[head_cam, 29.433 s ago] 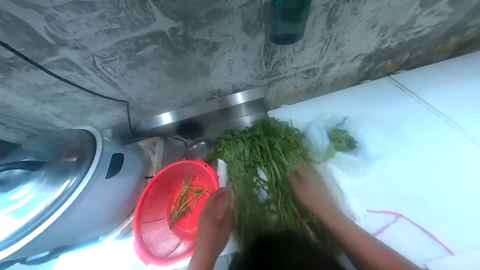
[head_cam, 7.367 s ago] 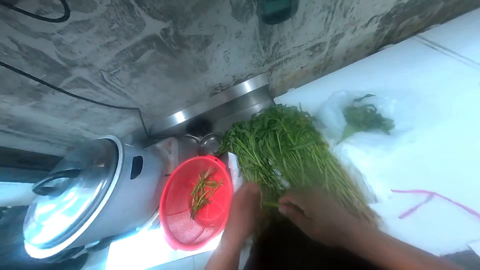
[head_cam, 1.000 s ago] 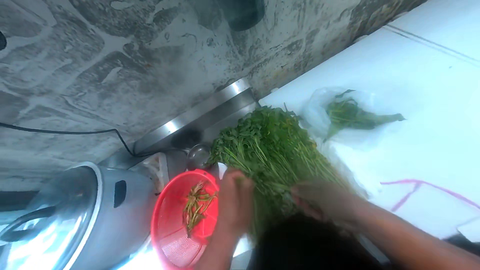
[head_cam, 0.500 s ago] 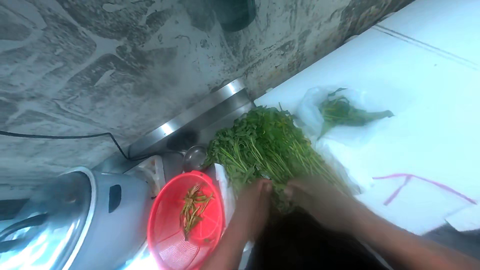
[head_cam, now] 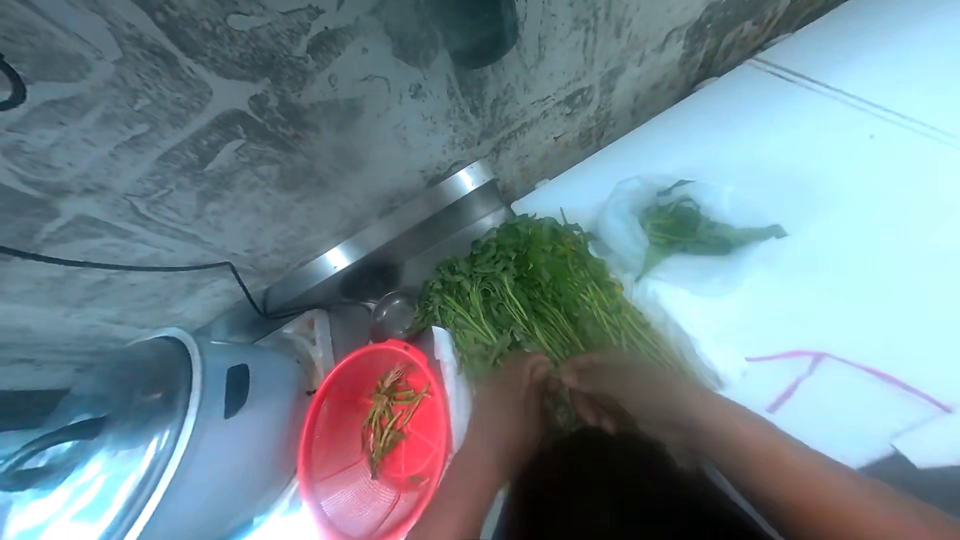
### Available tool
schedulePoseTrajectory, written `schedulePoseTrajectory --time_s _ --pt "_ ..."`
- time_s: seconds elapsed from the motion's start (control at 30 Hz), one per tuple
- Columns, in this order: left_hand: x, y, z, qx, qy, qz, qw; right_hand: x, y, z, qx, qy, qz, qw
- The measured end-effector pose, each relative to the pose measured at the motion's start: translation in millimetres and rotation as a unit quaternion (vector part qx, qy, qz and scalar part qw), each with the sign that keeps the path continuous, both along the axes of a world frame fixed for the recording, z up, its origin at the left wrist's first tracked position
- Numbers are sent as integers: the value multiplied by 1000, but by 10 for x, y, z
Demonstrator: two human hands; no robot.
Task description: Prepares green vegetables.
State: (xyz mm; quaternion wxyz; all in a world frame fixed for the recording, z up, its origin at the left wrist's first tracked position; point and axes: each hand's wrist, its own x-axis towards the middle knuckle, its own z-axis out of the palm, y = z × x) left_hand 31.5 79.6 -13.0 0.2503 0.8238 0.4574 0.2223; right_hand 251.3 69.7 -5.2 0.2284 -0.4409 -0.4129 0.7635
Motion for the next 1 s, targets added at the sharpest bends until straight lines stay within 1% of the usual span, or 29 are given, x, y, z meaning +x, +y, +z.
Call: schedulePoseTrajectory --time_s 0.07,0.13,0.2,0.27,0.3,0.37,0.4,0.43,0.47,0.5,0.53,0.57,0.6,0.63,0.67,0.7,0.73,0.8,0.87,0.9,0.93,0.97,1.0 --pt "-90 66 -6 21 28 37 999 103 20 -4 50 -102 26 993" --pt "-160 68 -31 54 46 39 997 163 -6 -14 78 -174 44 981" --pt "-166 30 -56 53 61 -16 997 170 -34 -22 75 -176 58 980" --pt "-114 -9 -82 43 73 -75 994 130 -31 -15 65 -153 65 984" --pt "-91 -15 -89 25 73 -93 993 110 -25 -20 56 -141 60 987" --pt "-83 -5 -59 -46 99 -112 988 99 -13 -49 52 -139 61 987" --pt "-88 -1 -35 -83 107 -117 984 95 -14 -50 61 -156 76 983" --pt "-92 -9 -14 -118 93 -112 982 87 -31 -39 83 -178 97 976" --pt "-103 -29 -5 -166 45 -93 981 74 -66 -32 130 -196 109 966" --pt "-115 -55 -12 -227 -46 -61 971 54 -119 -39 202 -205 98 953" --pt "-111 -87 -29 -299 -177 -22 937 14 -182 -64 301 -205 57 929" --pt "-75 -133 -26 -377 -321 12 869 -51 -233 -111 407 -202 0 891" --pt "-10 -184 24 -436 -439 40 785 -123 -252 -150 495 -194 -57 845" --pt "52 -222 89 -466 -515 49 718 -185 -244 -165 556 -188 -103 803" --pt "98 -239 144 -473 -556 47 681 -226 -219 -164 598 -190 -132 768" --pt "131 -245 189 -467 -575 51 670 -252 -191 -155 626 -199 -151 738" --pt "155 -254 225 -456 -580 64 672 -270 -180 -150 645 -214 -161 715" --pt "201 -261 287 -434 -570 127 686 -298 -197 -159 672 -228 -172 683" --pt "179 -178 305 -405 -557 199 697 -333 -274 -147 702 -210 -180 656" --pt "113 -108 294 -390 -564 203 699 -342 -327 -130 712 -189 -182 651" --pt "10 -64 276 -369 -573 179 710 -339 -366 -106 707 -176 -178 662" --pt "-89 -45 265 -337 -559 139 744 -320 -364 -81 681 -179 -175 688" --pt "-172 -57 265 -302 -522 96 792 -283 -329 -73 633 -190 -172 730"
